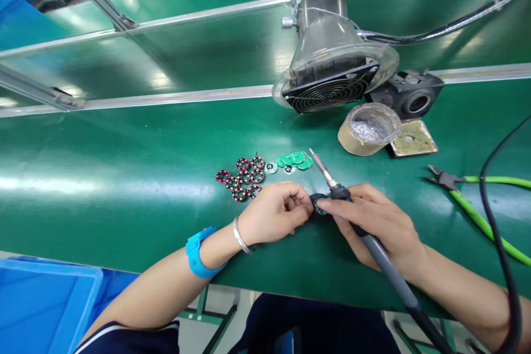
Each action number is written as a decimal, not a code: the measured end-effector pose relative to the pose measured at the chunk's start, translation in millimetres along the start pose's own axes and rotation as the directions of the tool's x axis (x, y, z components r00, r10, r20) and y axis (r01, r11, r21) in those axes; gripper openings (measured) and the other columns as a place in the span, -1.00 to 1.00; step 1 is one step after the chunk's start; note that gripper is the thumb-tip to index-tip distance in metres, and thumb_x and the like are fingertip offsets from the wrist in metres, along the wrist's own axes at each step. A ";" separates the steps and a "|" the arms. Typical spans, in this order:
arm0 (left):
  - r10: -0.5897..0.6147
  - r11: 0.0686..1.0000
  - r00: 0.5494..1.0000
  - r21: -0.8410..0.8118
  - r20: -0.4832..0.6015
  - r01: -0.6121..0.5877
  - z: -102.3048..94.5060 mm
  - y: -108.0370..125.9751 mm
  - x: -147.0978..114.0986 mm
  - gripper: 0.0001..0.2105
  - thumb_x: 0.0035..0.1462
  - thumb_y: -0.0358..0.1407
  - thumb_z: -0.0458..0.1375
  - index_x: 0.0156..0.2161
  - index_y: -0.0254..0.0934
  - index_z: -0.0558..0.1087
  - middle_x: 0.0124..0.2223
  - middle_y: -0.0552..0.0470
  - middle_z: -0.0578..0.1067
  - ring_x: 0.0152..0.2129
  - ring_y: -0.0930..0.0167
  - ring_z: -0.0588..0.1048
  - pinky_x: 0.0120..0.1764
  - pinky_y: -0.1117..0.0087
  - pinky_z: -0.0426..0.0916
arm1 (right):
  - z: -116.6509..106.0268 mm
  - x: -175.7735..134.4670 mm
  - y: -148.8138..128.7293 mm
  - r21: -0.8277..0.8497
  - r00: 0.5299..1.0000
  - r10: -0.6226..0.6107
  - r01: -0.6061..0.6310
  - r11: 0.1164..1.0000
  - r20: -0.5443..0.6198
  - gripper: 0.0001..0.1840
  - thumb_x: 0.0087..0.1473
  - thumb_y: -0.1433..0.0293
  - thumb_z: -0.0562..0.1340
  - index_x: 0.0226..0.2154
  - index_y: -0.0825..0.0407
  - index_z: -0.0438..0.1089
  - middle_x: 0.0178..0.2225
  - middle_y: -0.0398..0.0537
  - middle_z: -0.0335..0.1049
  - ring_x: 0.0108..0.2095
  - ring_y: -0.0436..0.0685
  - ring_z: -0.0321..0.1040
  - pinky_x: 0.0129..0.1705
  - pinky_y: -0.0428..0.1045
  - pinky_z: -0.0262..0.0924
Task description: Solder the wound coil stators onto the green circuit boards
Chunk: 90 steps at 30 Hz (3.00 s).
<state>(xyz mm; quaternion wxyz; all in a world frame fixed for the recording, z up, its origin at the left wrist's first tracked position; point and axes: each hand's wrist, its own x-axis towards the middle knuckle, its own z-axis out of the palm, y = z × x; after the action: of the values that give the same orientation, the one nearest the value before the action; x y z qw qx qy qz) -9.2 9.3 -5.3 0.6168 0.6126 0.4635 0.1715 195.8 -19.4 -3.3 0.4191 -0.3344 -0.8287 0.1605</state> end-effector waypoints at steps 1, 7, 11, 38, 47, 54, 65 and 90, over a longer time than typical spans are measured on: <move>0.000 1.000 1.000 0.004 0.001 0.000 0.0 0.4 0.2 -0.96 0.04 -0.39 0.14 -0.36 -0.34 0.39 -0.54 0.15 0.40 -0.69 0.59 0.40 -0.67 0.64 0.25 | -3.6 0.2 -1.7 0.005 1.000 0.016 -0.016 1.000 -0.013 -0.49 0.06 0.66 0.16 0.06 0.02 0.29 -0.49 -0.19 0.37 -0.46 -0.01 0.32 -0.30 0.01 0.34; -0.023 0.999 1.000 0.024 -0.003 0.023 0.1 4.0 1.7 -0.97 0.04 -0.41 0.14 -0.38 -0.34 0.40 -0.57 0.15 0.41 -0.69 0.58 0.39 -0.66 0.63 0.25 | -29.9 2.4 -17.2 0.018 0.989 0.137 -0.136 0.991 -0.054 -0.62 0.04 0.53 0.20 -0.04 0.08 0.40 -0.39 -0.02 0.39 -0.43 0.07 0.34 -0.44 0.02 0.27; -0.035 0.999 0.999 0.029 -0.013 0.036 0.6 5.6 2.2 -0.97 0.03 -0.40 0.15 -0.40 -0.34 0.41 -0.58 0.15 0.41 -0.70 0.59 0.39 -0.65 0.63 0.26 | -37.7 2.6 -24.9 0.044 0.984 0.179 -0.179 0.983 0.005 -0.72 0.02 0.53 0.17 -0.16 0.08 0.39 -0.50 -0.06 0.39 -0.51 0.06 0.34 -0.53 -0.01 0.25; -0.060 0.997 0.997 0.040 -0.037 0.061 2.4 7.0 2.8 -0.96 -0.02 -0.44 0.12 -0.44 -0.33 0.42 -0.60 0.17 0.40 -0.70 0.60 0.37 -0.61 0.62 0.25 | -34.9 4.9 -25.9 0.145 0.984 0.174 -0.168 0.975 -0.029 -0.75 -0.04 0.63 0.17 -0.24 0.19 0.38 -0.55 -0.07 0.30 -0.56 0.00 0.25 -0.57 -0.01 0.16; -0.005 0.996 1.000 0.092 -0.026 0.008 -0.3 7.5 2.5 -0.97 -0.02 -0.44 0.11 -0.41 -0.33 0.39 -0.54 0.16 0.39 -0.68 0.59 0.36 -0.58 0.57 0.25 | -30.7 2.3 -21.3 0.085 0.981 0.177 -0.169 0.982 -0.083 -0.71 0.02 0.56 0.18 -0.15 0.09 0.40 -0.53 -0.10 0.35 -0.53 0.05 0.33 -0.54 0.01 0.22; 0.289 0.852 0.955 0.472 -0.063 -0.226 7.9 7.7 -0.4 -0.61 -0.11 -0.26 0.36 -0.18 -0.33 0.36 -0.27 0.04 0.39 -0.45 0.45 0.40 -0.36 0.39 0.33 | -9.7 -8.2 -4.9 -0.078 0.962 0.237 -0.249 0.965 -0.138 -0.59 0.09 0.58 0.22 -0.01 -0.05 0.36 -0.41 -0.20 0.48 -0.46 -0.03 0.42 -0.40 -0.09 0.32; 0.417 0.831 0.900 0.347 0.128 -0.434 -14.2 2.9 18.3 -0.70 -0.01 -0.39 0.34 -0.13 -0.30 0.47 -0.33 0.07 0.41 -0.45 0.50 0.37 -0.32 0.46 0.34 | 6.8 -3.3 1.4 -0.034 0.988 0.153 -0.153 0.988 0.001 -0.60 0.01 0.61 0.26 -0.08 0.03 0.33 -0.33 -0.11 0.46 -0.42 -0.01 0.35 -0.35 -0.05 0.29; 0.163 0.983 0.979 0.101 -0.125 -0.151 10.7 2.7 0.5 -0.95 0.02 -0.38 0.19 -0.41 -0.34 0.42 -0.43 0.13 0.36 -0.61 0.62 0.30 -0.54 0.58 0.23 | 5.9 -1.8 1.7 0.025 0.999 -0.020 0.021 0.999 -0.025 -0.52 -0.03 0.69 0.25 -0.04 0.07 0.31 -0.24 0.00 0.50 -0.25 0.07 0.43 -0.19 0.04 0.36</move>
<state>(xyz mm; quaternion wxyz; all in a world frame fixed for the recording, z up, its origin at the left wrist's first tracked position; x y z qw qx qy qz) 0.4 3.9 -5.0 0.5405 0.6622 0.4610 0.2385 192.5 -19.4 -8.8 0.4352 -0.3226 -0.8247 0.1625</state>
